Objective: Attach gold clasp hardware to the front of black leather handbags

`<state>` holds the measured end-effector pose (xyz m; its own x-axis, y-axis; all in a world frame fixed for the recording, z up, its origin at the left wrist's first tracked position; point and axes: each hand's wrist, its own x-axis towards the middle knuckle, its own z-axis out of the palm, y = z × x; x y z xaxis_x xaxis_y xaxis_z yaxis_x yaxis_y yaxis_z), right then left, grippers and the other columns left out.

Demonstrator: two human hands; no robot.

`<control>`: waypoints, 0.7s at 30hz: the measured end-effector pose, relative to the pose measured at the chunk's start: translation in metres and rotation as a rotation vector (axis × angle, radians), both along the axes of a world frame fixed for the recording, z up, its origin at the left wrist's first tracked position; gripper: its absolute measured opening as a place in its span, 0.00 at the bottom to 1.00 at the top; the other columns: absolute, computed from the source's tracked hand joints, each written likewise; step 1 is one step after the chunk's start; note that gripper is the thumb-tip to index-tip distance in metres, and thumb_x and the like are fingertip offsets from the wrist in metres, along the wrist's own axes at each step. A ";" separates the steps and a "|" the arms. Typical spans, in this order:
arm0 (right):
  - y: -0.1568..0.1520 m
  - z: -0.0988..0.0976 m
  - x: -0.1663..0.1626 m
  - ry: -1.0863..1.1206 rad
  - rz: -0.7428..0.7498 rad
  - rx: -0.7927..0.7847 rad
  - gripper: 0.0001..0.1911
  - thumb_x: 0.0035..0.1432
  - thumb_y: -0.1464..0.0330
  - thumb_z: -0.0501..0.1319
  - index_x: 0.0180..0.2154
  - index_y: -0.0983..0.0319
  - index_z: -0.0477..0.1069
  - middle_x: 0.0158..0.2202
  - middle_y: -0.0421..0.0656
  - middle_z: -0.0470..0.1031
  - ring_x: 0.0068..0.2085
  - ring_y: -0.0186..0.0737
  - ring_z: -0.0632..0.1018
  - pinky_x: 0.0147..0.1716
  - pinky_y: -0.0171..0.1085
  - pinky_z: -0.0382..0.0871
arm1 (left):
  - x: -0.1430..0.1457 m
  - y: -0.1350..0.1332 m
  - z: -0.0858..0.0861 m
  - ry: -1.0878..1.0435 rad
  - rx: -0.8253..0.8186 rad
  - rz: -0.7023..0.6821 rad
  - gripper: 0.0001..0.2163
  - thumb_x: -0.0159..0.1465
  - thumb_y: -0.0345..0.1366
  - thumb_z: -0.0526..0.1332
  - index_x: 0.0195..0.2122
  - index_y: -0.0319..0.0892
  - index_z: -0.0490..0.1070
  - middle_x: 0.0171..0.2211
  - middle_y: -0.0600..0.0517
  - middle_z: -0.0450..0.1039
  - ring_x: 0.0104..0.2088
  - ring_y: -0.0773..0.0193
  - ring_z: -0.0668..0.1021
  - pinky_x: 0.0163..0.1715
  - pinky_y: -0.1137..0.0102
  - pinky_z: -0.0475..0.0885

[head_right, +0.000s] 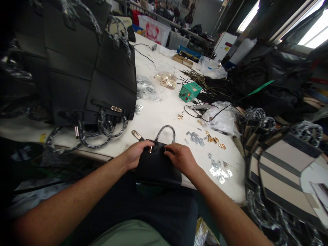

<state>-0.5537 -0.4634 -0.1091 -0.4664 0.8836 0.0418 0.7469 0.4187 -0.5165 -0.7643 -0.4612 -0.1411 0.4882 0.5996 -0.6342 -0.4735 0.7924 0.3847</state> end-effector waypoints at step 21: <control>0.014 0.011 -0.005 -0.103 0.134 -0.040 0.06 0.59 0.69 0.61 0.40 0.57 0.75 0.35 0.41 0.75 0.35 0.37 0.76 0.35 0.34 0.68 | 0.002 0.001 -0.002 0.026 0.018 0.028 0.04 0.52 0.33 0.62 0.24 0.38 0.72 0.19 0.48 0.75 0.19 0.60 0.76 0.23 0.68 0.71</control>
<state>-0.5589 -0.4496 -0.0980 -0.5803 0.8131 -0.0466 0.7357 0.4988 -0.4583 -0.7626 -0.4605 -0.1427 0.4543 0.6240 -0.6358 -0.4849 0.7719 0.4110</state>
